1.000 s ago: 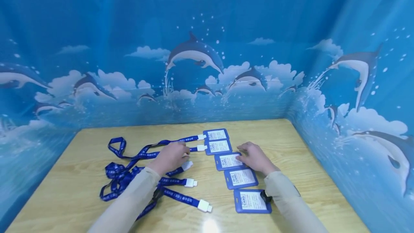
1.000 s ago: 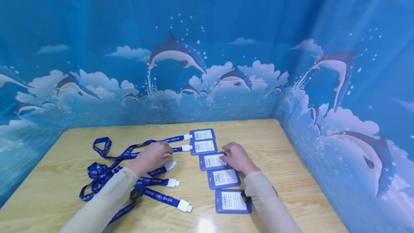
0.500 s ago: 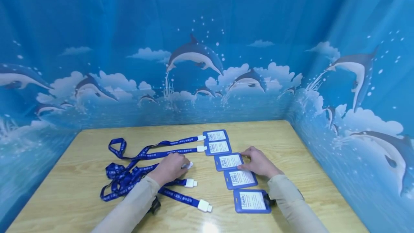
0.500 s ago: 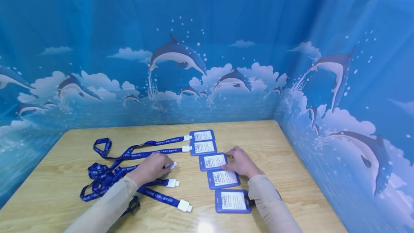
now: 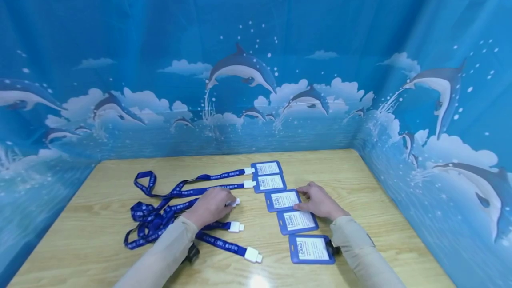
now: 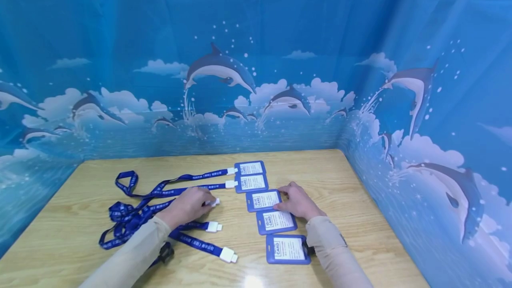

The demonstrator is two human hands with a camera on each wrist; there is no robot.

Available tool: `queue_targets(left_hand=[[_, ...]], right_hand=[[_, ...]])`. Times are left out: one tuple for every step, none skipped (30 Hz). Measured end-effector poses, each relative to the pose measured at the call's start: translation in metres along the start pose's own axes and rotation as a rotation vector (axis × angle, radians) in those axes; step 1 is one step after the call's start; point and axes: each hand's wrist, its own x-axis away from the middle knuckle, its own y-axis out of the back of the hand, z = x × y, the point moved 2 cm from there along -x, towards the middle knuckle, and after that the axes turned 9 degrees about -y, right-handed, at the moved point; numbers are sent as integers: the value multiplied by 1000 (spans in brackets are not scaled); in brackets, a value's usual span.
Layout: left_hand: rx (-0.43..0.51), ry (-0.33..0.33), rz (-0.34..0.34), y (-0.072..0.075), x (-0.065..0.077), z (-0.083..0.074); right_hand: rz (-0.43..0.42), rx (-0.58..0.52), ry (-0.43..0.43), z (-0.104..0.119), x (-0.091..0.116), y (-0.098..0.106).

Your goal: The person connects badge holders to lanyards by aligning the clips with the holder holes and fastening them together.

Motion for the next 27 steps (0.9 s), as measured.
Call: queue_targets(left_hand=[[-3,-3,-6,1,-1,-1],[-4,-6,-11,2,-2,-1],[-4,-7,-15,3,-2,-2],[-4,-9,-15,4,-3,-2],[-4,-6,-13,4,-4,-3],[-4,-3,-10,5,-5,-3],[-7,-3,-9,5,-5,-4],[-7,-6,-9,5,-6,-4],[-10,-13,-11,5,-6,-5],[-12,-23,-15,5,-6,-6],[-15,-33,-21,5,-6,-6],[-20,-42,-26,5,-7,-7],[-21,-51,-33,6,-7,-8],[-23,-60,-39,6,-7,-9],[-24,-68,-44,6,-8,-10],[-24,-75,-48,5,-8,-11],[-25,-79,-51,5,-9,-11],[-24,-82,-52,4,-9,-12],[-23,-88,-53,4,-10,-12],[-23,-90,-51,3,-10,-13],[-20,-90,-48,2,-11,-13],[-21,-93,-45,1,-11,-14],[-23,-95,-43,1,-12,-14],[-22,-97,-41,0,-13,-15],[-23,-98,-39,0,-13,-15],[-23,-97,-36,-1,-14,-16],[-25,-98,-34,-1,-14,-17]], right_hand=[[-1,0,-1,0,0,0],[-1,0,3,0,0,0],[-2,0,3,0,0,0],[-2,0,7,1,0,0],[-1,2,6,1,0,0],[0,1,9,2,0,0],[1,0,10,2,0,0],[1,-1,10,3,0,0],[0,-4,9,3,0,-1],[0,-5,11,4,0,-2],[-1,-9,11,5,0,-2],[-2,-11,15,5,0,-3],[-4,-10,16,6,0,-3],[-6,-13,19,7,0,-4],[-7,-12,24,7,0,-4],[-7,-12,25,8,0,-5],[-7,-16,26,9,0,-5],[-4,-18,25,10,0,-6],[-3,-21,28,11,0,-6],[-4,-21,31,11,0,-7],[-4,-21,33,12,0,-8],[-3,-21,34,13,0,-8],[-5,-18,37,13,0,-9],[-7,-14,40,14,0,-10],[-7,-8,44,15,0,-10],[-8,-5,45,15,0,-11],[-7,-5,47,17,0,-11]])
